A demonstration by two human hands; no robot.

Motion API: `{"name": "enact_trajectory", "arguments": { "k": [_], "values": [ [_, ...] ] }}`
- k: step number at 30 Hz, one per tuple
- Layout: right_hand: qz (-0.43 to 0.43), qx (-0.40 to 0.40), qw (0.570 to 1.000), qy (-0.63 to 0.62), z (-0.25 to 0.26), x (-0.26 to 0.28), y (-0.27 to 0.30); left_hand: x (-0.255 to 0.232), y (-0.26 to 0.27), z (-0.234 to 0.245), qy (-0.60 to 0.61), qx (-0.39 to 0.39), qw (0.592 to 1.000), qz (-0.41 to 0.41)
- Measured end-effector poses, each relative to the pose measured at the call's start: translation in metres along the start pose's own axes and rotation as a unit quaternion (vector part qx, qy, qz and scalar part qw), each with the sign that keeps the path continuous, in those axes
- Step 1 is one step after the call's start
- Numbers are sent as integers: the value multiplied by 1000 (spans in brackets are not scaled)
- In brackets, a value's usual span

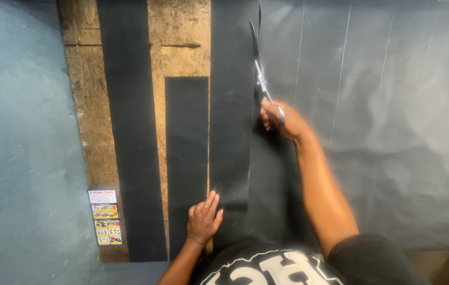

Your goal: The person uses a pair of scissors to cut a long strip from a large sheet of black fabric laid out on a wooden table. They hold the fabric steady with one hand while cutting along a marked line with the other, then separate the cut piece from the main sheet.

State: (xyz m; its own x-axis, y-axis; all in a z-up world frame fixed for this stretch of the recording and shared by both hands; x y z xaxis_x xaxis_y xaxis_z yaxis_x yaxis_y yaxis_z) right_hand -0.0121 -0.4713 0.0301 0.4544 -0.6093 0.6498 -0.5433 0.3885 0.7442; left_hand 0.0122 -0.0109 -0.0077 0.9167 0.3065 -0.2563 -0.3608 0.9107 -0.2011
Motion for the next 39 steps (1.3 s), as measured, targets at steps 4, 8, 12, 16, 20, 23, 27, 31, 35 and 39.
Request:
{"name": "enact_trajectory", "arguments": {
  "k": [4,8,12,16,20,23,27,31,35,39],
  "values": [
    [22,17,1000,7,-5,8,-6,0,2,-2,-14,8,1000,-7],
    [13,78,997,-21,20,-13,-11,1,1,-2,-3,16,1000,-3],
    [-5,119,990,-73,47,-33,-8,1,-1,1,-4,8,1000,-1],
    [-2,73,996,-42,33,-3,-32,0,1,-4,-15,12,1000,-5],
    [28,-14,998,-50,7,33,-65,1,2,-4,-12,13,1000,-2],
    [16,-63,996,-62,-15,44,-80,0,3,-4,1,10,1000,0],
    [52,-103,992,-49,-35,49,-64,1,0,-3,7,11,1000,1],
    [47,-127,989,-61,-36,40,-51,2,2,-5,5,24,1000,-2],
    [69,-137,987,-47,-34,54,-45,0,2,-5,4,13,1000,-3],
    [81,-142,985,-62,-32,58,-55,-1,2,-4,-6,10,1000,-4]
  ]
}}
Point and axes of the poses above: each hand's wrist, its own y-axis away from the middle knuckle, its own z-axis out of the back of the hand, x = y × z, the point moved 1 cm from there along -y, towards the middle knuckle, and after that the axes turned 7 degrees about -x, right-handed, at the moved point
